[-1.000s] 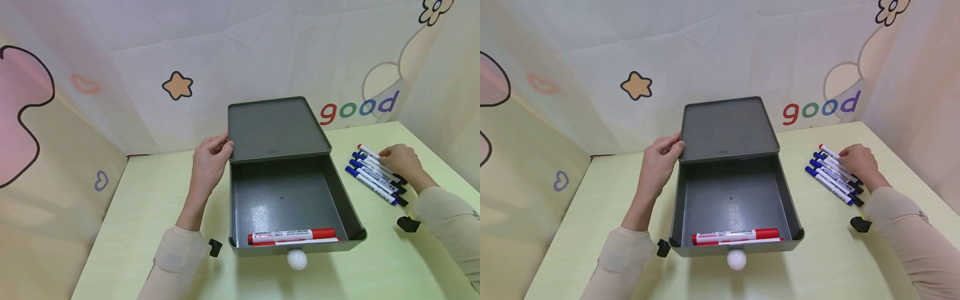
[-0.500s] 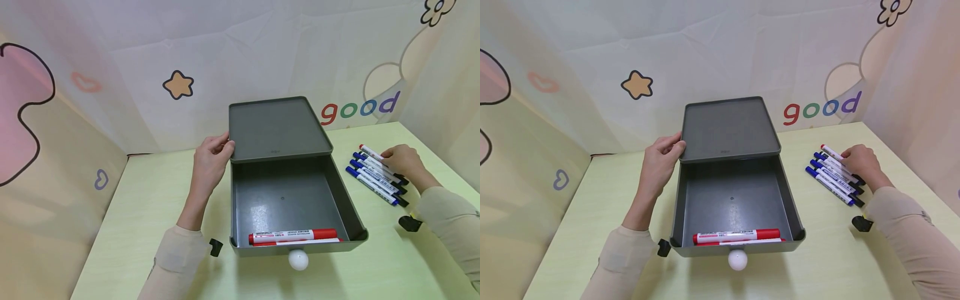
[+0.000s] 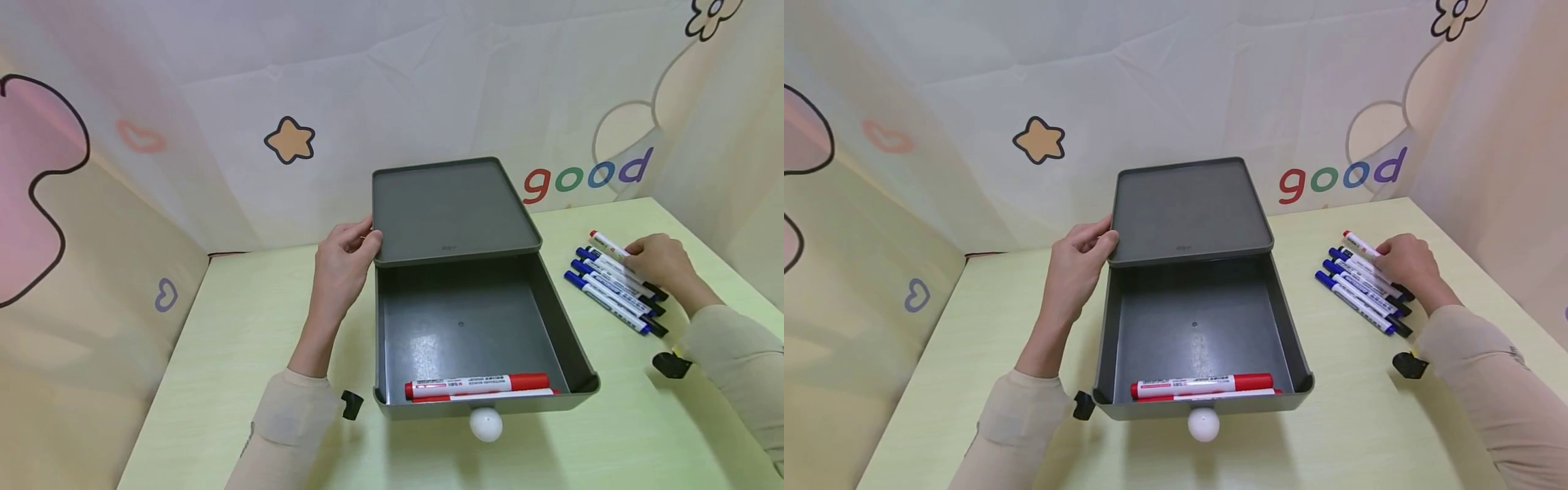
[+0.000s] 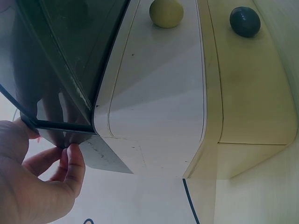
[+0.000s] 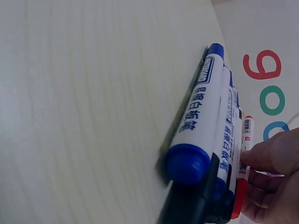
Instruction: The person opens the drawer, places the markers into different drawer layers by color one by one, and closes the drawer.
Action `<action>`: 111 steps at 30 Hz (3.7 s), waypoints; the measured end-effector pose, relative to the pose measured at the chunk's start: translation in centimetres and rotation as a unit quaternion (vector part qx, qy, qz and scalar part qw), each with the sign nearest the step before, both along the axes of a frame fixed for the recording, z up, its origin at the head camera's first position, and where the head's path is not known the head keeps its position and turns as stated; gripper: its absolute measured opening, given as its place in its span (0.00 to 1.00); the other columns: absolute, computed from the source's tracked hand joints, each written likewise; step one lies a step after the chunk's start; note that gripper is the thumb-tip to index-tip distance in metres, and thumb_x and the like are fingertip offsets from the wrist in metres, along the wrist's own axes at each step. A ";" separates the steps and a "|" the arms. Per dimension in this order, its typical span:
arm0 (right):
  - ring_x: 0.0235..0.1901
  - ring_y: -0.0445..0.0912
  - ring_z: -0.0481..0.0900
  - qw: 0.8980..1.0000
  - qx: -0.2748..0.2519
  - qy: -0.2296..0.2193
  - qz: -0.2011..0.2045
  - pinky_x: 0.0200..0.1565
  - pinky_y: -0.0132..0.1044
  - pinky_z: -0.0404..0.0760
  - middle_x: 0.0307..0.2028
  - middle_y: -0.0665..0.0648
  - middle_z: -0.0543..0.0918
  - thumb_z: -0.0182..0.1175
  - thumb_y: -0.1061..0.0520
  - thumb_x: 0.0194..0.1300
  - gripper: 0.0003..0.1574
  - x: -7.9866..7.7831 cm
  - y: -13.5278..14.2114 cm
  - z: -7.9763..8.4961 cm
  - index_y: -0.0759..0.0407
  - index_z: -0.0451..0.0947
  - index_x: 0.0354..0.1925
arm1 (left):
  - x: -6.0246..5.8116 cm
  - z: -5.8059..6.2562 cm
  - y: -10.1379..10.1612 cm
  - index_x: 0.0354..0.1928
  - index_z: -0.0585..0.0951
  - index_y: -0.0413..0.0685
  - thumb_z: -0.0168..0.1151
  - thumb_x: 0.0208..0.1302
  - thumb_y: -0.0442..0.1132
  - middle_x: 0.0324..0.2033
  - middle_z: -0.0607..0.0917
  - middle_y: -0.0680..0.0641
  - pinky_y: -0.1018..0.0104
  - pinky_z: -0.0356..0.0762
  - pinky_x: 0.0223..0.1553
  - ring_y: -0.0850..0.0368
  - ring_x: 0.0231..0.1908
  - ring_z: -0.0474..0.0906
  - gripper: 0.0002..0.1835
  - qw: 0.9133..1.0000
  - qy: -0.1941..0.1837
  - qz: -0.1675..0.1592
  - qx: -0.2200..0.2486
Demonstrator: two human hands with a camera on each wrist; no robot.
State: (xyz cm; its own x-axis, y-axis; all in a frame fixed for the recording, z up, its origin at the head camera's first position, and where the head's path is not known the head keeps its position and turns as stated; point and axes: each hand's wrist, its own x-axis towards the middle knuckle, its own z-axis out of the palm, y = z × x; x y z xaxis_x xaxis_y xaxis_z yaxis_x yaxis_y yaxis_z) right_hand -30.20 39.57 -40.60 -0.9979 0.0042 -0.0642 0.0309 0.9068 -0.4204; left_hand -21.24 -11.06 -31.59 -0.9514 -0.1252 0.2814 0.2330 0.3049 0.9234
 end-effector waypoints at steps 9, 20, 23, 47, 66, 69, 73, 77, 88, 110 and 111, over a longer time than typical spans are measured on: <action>0.40 0.67 0.71 1.000 -0.001 0.020 0.008 0.42 0.58 0.72 0.48 0.82 0.78 0.55 0.61 0.74 0.26 0.5 0.2 1.5 0.86 0.73 0.56 | 0.1 0.1 0.0 0.63 0.83 0.45 0.63 0.71 0.41 0.48 0.84 0.45 0.62 0.76 0.45 0.52 0.47 0.81 0.21 1.000 0.000 0.003 0.004; 0.35 0.60 0.72 0.998 -0.026 0.050 0.021 0.31 0.45 0.69 0.40 0.76 0.82 0.55 0.60 0.73 0.24 1.6 -0.4 3.7 0.84 0.75 0.53 | 0.1 0.1 0.0 0.63 0.83 0.45 0.63 0.70 0.41 0.48 0.83 0.46 0.63 0.76 0.46 0.52 0.47 0.81 0.21 1.000 0.001 0.002 0.004; 0.35 0.60 0.72 0.998 -0.029 0.057 0.026 0.31 0.45 0.69 0.41 0.77 0.82 0.55 0.60 0.74 0.24 1.9 -0.9 4.2 0.84 0.75 0.54 | 0.1 0.1 0.0 0.64 0.83 0.45 0.63 0.71 0.41 0.48 0.83 0.45 0.62 0.76 0.47 0.52 0.48 0.81 0.21 1.000 0.002 0.001 0.004; 0.25 0.50 0.68 0.988 -0.038 0.136 0.058 0.20 0.38 0.65 0.32 0.63 0.82 0.60 0.61 0.72 0.17 6.1 -6.3 10.2 0.75 0.82 0.51 | 0.1 0.0 0.0 0.64 0.83 0.47 0.63 0.71 0.41 0.49 0.84 0.46 0.62 0.76 0.46 0.53 0.47 0.81 0.21 1.000 -0.001 -0.003 0.004; 0.33 0.57 0.76 0.983 -0.035 0.168 0.065 0.22 0.37 0.70 0.35 0.65 0.84 0.62 0.61 0.72 0.15 9.2 -9.0 13.8 0.71 0.83 0.51 | 0.0 -0.1 -0.1 0.64 0.83 0.47 0.63 0.72 0.41 0.49 0.83 0.47 0.61 0.76 0.48 0.53 0.48 0.81 0.21 1.000 -0.002 -0.005 0.010; 0.31 0.54 0.78 0.981 -0.035 0.178 0.068 0.22 0.36 0.71 0.35 0.63 0.85 0.63 0.61 0.71 0.15 9.7 -9.4 14.2 0.70 0.84 0.51 | 0.0 -0.1 -0.1 0.64 0.83 0.47 0.63 0.71 0.42 0.49 0.83 0.47 0.62 0.76 0.48 0.53 0.48 0.81 0.21 1.000 -0.003 -0.005 0.009; 0.27 0.40 0.77 0.978 -0.037 0.191 0.074 0.22 0.35 0.71 0.35 0.61 0.85 0.65 0.62 0.69 0.14 10.4 -10.1 14.7 0.67 0.86 0.50 | 0.0 -0.1 0.0 0.64 0.83 0.47 0.63 0.71 0.42 0.49 0.83 0.47 0.62 0.76 0.47 0.53 0.48 0.81 0.21 1.000 -0.002 -0.004 0.009; 0.25 0.31 0.74 0.973 -0.039 0.211 0.090 0.22 0.34 0.71 0.34 0.60 0.85 0.66 0.64 0.68 0.12 11.2 -10.7 15.2 0.65 0.86 0.49 | 0.0 -0.1 0.0 0.63 0.83 0.46 0.63 0.71 0.42 0.49 0.84 0.47 0.62 0.76 0.48 0.53 0.48 0.81 0.21 1.000 0.000 -0.004 0.012; 0.29 0.36 0.74 0.952 -0.006 0.276 0.132 0.28 0.26 0.72 0.32 0.55 0.86 0.72 0.67 0.61 0.15 13.3 -13.0 16.3 0.63 0.88 0.47 | 0.1 0.0 0.0 0.63 0.83 0.46 0.63 0.70 0.41 0.49 0.83 0.47 0.62 0.76 0.47 0.53 0.47 0.81 0.21 1.000 0.002 -0.003 0.013; 0.33 0.30 0.74 0.900 -0.038 0.355 0.249 0.30 0.21 0.73 0.31 0.42 0.84 0.75 0.71 0.53 0.22 16.3 -17.6 18.2 0.53 0.89 0.45 | 0.2 0.0 0.0 0.63 0.84 0.46 0.63 0.71 0.41 0.49 0.84 0.47 0.62 0.76 0.48 0.54 0.48 0.82 0.21 1.000 0.003 -0.002 0.012; 0.33 0.29 0.74 0.898 -0.037 0.358 0.254 0.30 0.21 0.74 0.31 0.41 0.84 0.76 0.71 0.53 0.22 16.4 -17.8 18.2 0.53 0.89 0.45 | 0.2 0.0 0.0 0.63 0.84 0.46 0.63 0.71 0.41 0.49 0.84 0.47 0.62 0.76 0.47 0.53 0.48 0.82 0.21 1.000 0.003 -0.002 0.012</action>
